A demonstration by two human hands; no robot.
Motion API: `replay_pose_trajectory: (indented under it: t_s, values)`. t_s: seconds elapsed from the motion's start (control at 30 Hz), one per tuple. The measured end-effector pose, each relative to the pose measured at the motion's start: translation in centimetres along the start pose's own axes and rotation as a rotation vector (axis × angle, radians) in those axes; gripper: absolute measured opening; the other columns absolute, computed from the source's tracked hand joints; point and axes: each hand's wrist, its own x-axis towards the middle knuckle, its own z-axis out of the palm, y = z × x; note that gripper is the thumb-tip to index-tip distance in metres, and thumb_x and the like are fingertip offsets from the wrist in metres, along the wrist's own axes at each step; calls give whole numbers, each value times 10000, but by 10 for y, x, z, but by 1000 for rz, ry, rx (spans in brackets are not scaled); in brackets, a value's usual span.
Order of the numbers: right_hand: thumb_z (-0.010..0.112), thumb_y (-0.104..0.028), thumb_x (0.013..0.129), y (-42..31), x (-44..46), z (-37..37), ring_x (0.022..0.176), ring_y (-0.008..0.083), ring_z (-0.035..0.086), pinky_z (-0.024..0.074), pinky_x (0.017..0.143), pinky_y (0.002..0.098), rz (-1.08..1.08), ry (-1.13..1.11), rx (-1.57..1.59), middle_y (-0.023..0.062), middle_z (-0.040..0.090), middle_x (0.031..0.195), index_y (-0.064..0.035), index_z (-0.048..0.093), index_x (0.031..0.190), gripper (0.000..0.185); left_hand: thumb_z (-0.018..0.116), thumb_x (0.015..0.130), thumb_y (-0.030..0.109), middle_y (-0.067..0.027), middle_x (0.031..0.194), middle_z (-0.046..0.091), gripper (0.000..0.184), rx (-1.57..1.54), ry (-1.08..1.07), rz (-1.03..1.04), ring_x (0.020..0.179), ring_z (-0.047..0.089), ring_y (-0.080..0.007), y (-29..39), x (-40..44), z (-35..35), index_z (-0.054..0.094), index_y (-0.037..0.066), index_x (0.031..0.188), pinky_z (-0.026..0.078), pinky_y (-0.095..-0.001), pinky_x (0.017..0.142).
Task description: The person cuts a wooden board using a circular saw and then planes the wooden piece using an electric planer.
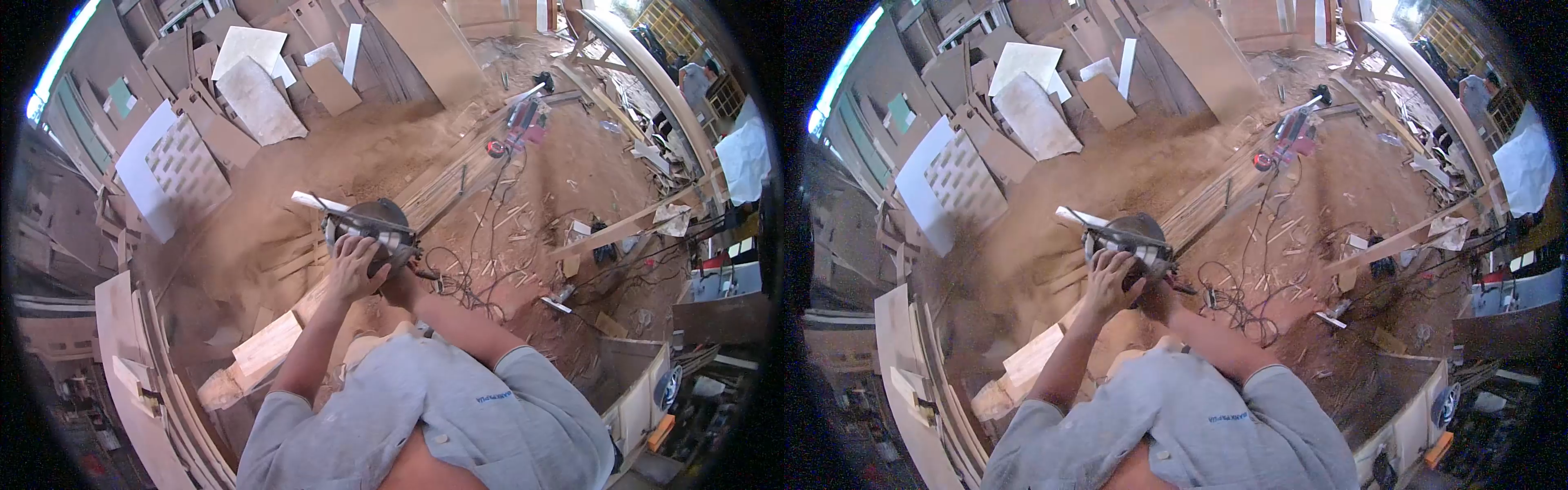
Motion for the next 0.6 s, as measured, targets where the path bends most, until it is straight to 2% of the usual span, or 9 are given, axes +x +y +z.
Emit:
replay_pose_trajectory:
  t_s: [0.17,0.33,0.37,0.43,0.47,0.53,0.6]
  values:
    - [537,-264,1036,5,4,18,1619,360,332,225,1334,548,29,-38,162,141,438,1708,-107,458,1645,633,750,892,397,-73,1297,720,477,91,-23,62,1280,594,-315,4,4,-1,755,94,1260,372,-524,1211]
    - [551,-227,1034,2,5,36,1469,350,508,395,1187,530,75,253,378,141,584,1546,-126,594,1510,489,754,880,346,-75,1255,744,446,53,3,140,1233,621,-314,-3,5,5,758,93,1247,407,-526,1181]
    - [554,-223,1031,2,5,40,1467,344,513,395,1190,522,80,299,404,139,589,1542,-128,597,1503,484,752,885,342,-74,1260,742,438,39,10,147,1234,623,-319,-5,6,5,756,95,1246,405,-533,1182]
    - [562,-227,1021,-1,6,25,1504,333,480,359,1233,514,109,201,371,135,558,1582,-138,573,1529,516,750,894,333,-70,1269,739,422,5,17,160,1235,626,-329,-4,6,3,751,99,1245,403,-546,1182]
    - [566,-235,1015,-3,4,12,1543,330,443,322,1274,513,129,54,313,133,523,1626,-145,545,1562,554,753,888,326,-71,1270,739,421,-6,23,168,1235,626,-328,-6,6,3,752,100,1244,406,-545,1179]
    - [572,-239,1008,-6,-1,8,1583,326,406,288,1314,511,142,-55,239,132,488,1669,-150,519,1593,593,760,878,311,-73,1271,739,420,-30,41,180,1236,626,-325,-8,5,5,754,101,1241,412,-543,1172]
    - [578,-232,1005,-7,0,10,1582,327,408,293,1313,510,140,16,235,132,491,1666,-146,522,1589,593,765,866,302,-76,1272,741,423,-33,65,194,1233,626,-324,-9,6,6,756,98,1237,413,-543,1168]
